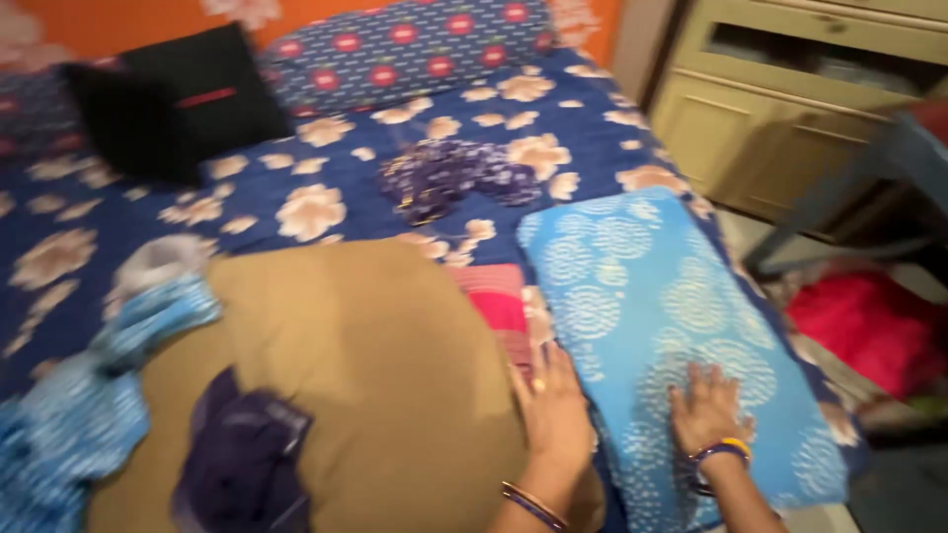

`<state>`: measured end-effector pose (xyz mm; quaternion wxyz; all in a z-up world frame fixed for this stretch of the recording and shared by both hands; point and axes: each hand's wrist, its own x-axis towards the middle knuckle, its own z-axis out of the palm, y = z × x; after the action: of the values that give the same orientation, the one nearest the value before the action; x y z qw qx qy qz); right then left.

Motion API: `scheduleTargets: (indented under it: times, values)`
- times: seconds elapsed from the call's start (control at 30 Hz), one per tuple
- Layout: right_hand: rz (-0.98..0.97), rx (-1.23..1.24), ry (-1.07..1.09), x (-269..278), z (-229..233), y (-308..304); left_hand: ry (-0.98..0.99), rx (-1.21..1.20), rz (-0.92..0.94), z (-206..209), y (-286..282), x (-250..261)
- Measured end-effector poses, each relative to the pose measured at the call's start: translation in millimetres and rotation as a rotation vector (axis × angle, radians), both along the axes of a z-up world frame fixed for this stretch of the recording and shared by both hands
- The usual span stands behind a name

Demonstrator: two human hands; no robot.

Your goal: The person inserts a pink and red striped pillow into a light blue patterned pillowcase on a bed. They align the pillow, pull the case over it, and smooth the fabric to fit the pillow fully.

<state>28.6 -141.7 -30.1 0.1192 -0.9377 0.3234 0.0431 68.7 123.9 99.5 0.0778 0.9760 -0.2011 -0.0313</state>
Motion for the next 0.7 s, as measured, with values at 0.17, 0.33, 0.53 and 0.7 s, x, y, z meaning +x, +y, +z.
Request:
scheduleTargets:
  times: [0.17, 0.33, 0.53, 0.7]
  values:
    - [0.535, 0.059, -0.443, 49, 16, 175, -0.092, 0.021, 0.353, -4, 121, 28]
    - [0.756, 0.095, -0.218, 43, 84, 334, 0.146, -0.179, 0.591, 5, 214, 11]
    - [0.639, -0.104, -0.042, 36, 68, 370, -0.075, -0.247, 0.447, -45, 248, -6]
    - [0.581, -0.148, -0.029, 40, 69, 374, -0.084, -0.335, 0.452, -48, 245, -6]
